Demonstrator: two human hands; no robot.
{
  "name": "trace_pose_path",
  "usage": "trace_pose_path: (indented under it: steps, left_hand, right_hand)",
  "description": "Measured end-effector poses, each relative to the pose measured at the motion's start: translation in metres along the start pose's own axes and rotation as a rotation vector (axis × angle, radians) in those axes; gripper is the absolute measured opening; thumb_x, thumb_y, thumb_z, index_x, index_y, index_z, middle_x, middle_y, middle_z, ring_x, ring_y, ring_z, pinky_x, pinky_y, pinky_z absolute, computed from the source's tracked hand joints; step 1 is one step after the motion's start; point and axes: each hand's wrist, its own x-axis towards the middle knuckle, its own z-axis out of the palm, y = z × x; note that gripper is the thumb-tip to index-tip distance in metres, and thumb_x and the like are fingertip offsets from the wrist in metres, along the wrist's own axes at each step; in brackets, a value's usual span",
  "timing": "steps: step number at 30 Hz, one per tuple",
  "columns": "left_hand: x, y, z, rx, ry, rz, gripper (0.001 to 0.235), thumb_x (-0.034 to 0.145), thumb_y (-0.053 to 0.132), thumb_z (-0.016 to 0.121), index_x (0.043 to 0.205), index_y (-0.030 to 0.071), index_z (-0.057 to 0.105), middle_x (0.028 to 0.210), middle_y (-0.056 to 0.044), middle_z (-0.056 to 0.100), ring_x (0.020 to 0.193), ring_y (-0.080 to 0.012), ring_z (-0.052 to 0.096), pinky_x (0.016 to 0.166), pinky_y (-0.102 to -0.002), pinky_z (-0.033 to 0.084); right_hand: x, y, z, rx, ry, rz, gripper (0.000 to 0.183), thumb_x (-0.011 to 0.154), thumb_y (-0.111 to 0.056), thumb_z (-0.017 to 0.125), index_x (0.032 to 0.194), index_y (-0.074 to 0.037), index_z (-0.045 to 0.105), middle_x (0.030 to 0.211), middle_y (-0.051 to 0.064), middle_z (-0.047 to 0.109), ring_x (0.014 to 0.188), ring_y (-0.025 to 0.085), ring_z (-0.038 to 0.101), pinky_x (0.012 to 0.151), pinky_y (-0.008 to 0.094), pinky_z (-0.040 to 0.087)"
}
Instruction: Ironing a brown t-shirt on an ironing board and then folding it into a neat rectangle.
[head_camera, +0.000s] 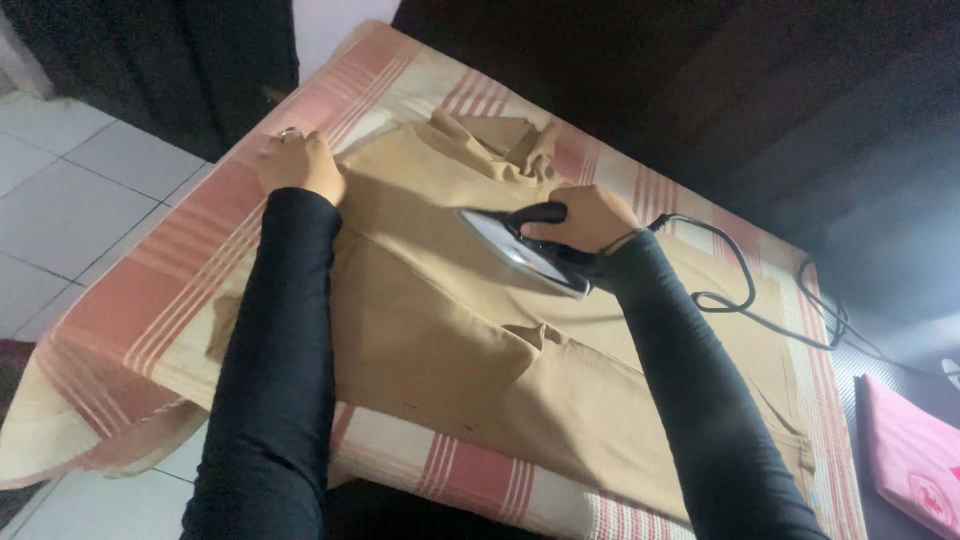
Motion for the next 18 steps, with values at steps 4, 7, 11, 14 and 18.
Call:
trace_pose_path:
  steps: [4, 7, 11, 14, 18]
  left_hand:
    - [-0.005, -0.014, -0.007, -0.060, -0.054, -0.128, 0.044, 0.084, 0.040, 0.051, 0.111, 0.007, 0.060, 0.118, -0.017, 0.057, 0.111, -0.0311, 0.050, 0.090, -0.044, 0.037]
    - [0.004, -0.017, -0.002, -0.113, -0.100, -0.150, 0.044, 0.083, 0.041, 0.051, 0.108, 0.007, 0.063, 0.113, -0.014, 0.060, 0.107, -0.0297, 0.055, 0.087, -0.042, 0.042]
    - [-0.023, -0.001, -0.040, -0.165, -0.114, -0.190, 0.038, 0.089, 0.024, 0.036, 0.108, 0.003, 0.060, 0.112, -0.014, 0.060, 0.107, -0.0279, 0.055, 0.089, -0.041, 0.042]
    - [0.004, -0.013, 0.001, -0.205, -0.069, -0.208, 0.038, 0.085, 0.032, 0.045, 0.105, 0.005, 0.063, 0.106, -0.015, 0.062, 0.104, -0.0302, 0.057, 0.086, -0.046, 0.043]
    - [0.001, -0.013, -0.013, -0.191, -0.106, -0.236, 0.036, 0.086, 0.034, 0.046, 0.104, 0.009, 0.063, 0.106, -0.012, 0.063, 0.103, -0.0267, 0.058, 0.086, -0.044, 0.044]
  right_hand:
    - [-0.022, -0.047, -0.009, 0.015, -0.123, -0.140, 0.052, 0.063, -0.071, 0.059, 0.072, -0.019, 0.059, 0.061, 0.006, 0.060, 0.070, 0.029, 0.063, 0.059, 0.034, 0.044]
    - [-0.017, -0.064, -0.002, -0.041, -0.098, -0.231, 0.052, 0.064, -0.072, 0.058, 0.069, -0.021, 0.058, 0.056, 0.002, 0.059, 0.063, 0.026, 0.063, 0.057, 0.030, 0.044]
    - [0.006, -0.088, -0.005, -0.003, -0.032, -0.190, 0.054, 0.065, -0.073, 0.056, 0.075, -0.020, 0.059, 0.065, 0.006, 0.062, 0.073, 0.028, 0.063, 0.061, 0.033, 0.046]
    - [0.034, -0.101, -0.004, -0.025, 0.047, -0.076, 0.053, 0.067, -0.073, 0.056, 0.081, -0.023, 0.063, 0.070, 0.004, 0.064, 0.075, 0.025, 0.064, 0.064, 0.034, 0.047]
    - [0.061, -0.114, -0.015, -0.010, 0.074, -0.025, 0.052, 0.067, -0.072, 0.055, 0.085, -0.025, 0.064, 0.078, 0.002, 0.066, 0.083, 0.024, 0.064, 0.067, 0.035, 0.047]
